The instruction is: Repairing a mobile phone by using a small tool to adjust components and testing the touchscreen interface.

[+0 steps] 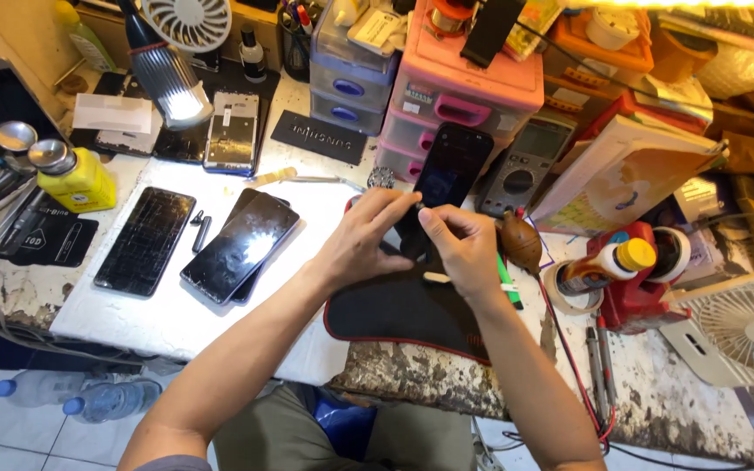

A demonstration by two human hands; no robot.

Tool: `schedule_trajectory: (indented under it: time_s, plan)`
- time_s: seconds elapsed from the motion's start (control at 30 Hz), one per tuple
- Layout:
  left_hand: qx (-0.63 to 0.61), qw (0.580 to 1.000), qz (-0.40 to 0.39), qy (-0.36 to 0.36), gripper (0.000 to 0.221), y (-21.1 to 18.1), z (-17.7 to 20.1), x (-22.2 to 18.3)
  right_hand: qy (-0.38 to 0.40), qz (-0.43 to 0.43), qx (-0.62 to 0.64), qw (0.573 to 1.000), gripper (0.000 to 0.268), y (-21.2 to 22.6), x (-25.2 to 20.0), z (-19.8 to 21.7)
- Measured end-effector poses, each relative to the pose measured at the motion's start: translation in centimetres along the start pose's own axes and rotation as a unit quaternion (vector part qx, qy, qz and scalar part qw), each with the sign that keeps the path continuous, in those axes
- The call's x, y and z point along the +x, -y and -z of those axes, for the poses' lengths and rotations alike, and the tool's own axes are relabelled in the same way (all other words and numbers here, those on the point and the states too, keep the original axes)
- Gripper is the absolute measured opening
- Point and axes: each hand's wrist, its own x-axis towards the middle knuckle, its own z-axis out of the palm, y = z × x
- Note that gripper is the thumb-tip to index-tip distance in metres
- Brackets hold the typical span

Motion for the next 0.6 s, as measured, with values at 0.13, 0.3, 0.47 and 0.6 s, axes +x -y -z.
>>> schedule_trajectory:
  time_s: [0.13,0.3,0.47,0.6]
  plan:
    - [0.003,1.0,0.009,0.007,0.088,-0.3,0.1,-0.1,-0.048,0.0,-0.027,0.998,0.048,-2.2,0.7,-1.0]
    - [-0.113,0.982,0.134,0.071,0.093,-1.2,1.9,1.9,0.025,-0.009,0.008,1.0,0.037,0.1,2.7,-2.1]
    - [-0.121,0.957,0.256,0.059,0.089,0.8,3.1,1.3,0.103,0.031,0.024,0.994,0.028,0.9,4.2,-3.8]
    - [-0.128,0.952,0.274,0.044,0.086,1.6,3.1,0.7,0.174,0.081,-0.001,0.981,0.044,-1.3,5.2,-3.9]
